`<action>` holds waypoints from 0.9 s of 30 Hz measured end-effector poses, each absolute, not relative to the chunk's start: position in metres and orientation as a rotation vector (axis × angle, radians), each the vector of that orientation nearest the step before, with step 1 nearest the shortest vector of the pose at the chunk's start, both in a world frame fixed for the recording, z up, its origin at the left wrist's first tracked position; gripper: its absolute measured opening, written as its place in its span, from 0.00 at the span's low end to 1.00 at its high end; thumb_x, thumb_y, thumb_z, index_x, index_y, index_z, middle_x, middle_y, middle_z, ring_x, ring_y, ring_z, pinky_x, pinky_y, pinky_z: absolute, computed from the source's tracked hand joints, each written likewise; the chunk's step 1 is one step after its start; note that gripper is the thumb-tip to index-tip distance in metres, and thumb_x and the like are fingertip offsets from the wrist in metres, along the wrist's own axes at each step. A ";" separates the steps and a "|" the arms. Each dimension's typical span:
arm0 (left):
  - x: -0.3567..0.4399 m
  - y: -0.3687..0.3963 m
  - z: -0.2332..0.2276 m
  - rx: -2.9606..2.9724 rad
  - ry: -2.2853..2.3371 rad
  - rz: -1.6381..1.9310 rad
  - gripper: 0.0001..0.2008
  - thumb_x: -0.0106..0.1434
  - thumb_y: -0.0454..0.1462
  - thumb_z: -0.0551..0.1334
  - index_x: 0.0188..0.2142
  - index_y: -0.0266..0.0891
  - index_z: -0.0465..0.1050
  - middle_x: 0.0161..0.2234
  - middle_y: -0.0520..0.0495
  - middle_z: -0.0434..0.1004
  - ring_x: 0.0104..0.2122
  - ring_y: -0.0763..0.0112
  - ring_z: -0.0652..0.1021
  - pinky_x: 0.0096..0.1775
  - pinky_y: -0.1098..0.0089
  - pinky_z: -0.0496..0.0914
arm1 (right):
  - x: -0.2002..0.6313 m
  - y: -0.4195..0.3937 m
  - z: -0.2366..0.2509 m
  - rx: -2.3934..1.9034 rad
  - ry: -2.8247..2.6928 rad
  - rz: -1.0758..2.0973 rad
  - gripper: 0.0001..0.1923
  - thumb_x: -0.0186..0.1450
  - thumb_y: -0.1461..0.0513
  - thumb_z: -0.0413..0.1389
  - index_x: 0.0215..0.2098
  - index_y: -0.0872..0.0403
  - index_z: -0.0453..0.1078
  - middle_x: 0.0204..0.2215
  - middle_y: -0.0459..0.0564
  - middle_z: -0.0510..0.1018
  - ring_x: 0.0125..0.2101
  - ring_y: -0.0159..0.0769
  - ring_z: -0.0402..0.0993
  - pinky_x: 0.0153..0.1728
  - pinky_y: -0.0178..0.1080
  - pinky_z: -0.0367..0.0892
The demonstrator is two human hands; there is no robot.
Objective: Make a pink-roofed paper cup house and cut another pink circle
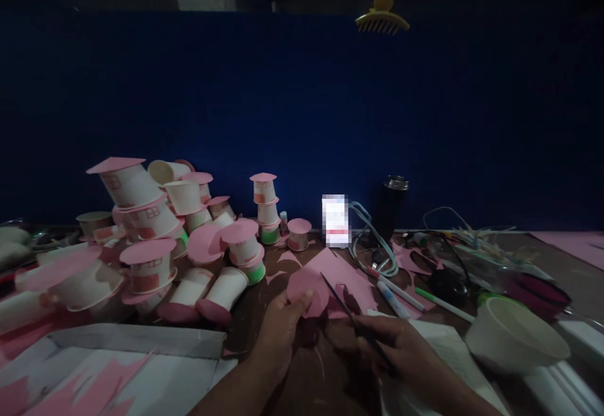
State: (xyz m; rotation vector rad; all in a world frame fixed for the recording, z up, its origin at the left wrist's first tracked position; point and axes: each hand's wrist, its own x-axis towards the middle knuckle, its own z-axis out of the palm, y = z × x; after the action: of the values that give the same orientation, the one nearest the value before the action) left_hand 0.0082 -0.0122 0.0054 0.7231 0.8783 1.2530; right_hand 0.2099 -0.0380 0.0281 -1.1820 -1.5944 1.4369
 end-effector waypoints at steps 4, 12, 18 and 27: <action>0.007 -0.012 0.006 0.746 0.923 1.245 0.22 0.49 0.48 0.71 0.38 0.33 0.78 0.31 0.44 0.81 0.30 0.66 0.77 0.34 0.69 0.71 | 0.209 -0.038 0.029 -1.193 -1.595 1.456 0.20 0.58 0.51 0.62 0.45 0.52 0.79 0.25 0.45 0.74 0.22 0.28 0.63 0.24 0.31 0.60; 0.010 -0.018 0.016 0.761 0.892 1.177 0.19 0.50 0.44 0.71 0.37 0.32 0.78 0.30 0.43 0.81 0.31 0.66 0.78 0.35 0.70 0.71 | 0.211 -0.039 0.031 -1.143 -1.663 1.403 0.19 0.60 0.53 0.62 0.47 0.50 0.78 0.32 0.47 0.79 0.29 0.33 0.70 0.30 0.33 0.64; 0.011 -0.020 0.018 0.760 0.949 1.128 0.22 0.50 0.44 0.71 0.41 0.31 0.77 0.32 0.41 0.81 0.32 0.63 0.79 0.34 0.68 0.70 | 0.211 -0.038 0.028 -1.175 -1.651 1.402 0.17 0.59 0.53 0.62 0.43 0.52 0.79 0.25 0.44 0.75 0.22 0.28 0.64 0.23 0.30 0.59; 0.010 -0.018 0.012 0.804 0.953 1.118 0.23 0.51 0.45 0.70 0.41 0.30 0.76 0.32 0.40 0.81 0.29 0.63 0.78 0.34 0.67 0.71 | 0.211 -0.039 0.034 -1.176 -1.630 1.431 0.19 0.60 0.53 0.61 0.48 0.49 0.77 0.27 0.46 0.80 0.25 0.32 0.69 0.27 0.31 0.62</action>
State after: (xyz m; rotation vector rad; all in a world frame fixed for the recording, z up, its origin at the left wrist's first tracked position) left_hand 0.0100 -0.0177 0.0121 0.8044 0.9533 1.1178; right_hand 0.2114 -0.0392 0.0338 -1.1755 -1.6300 1.4308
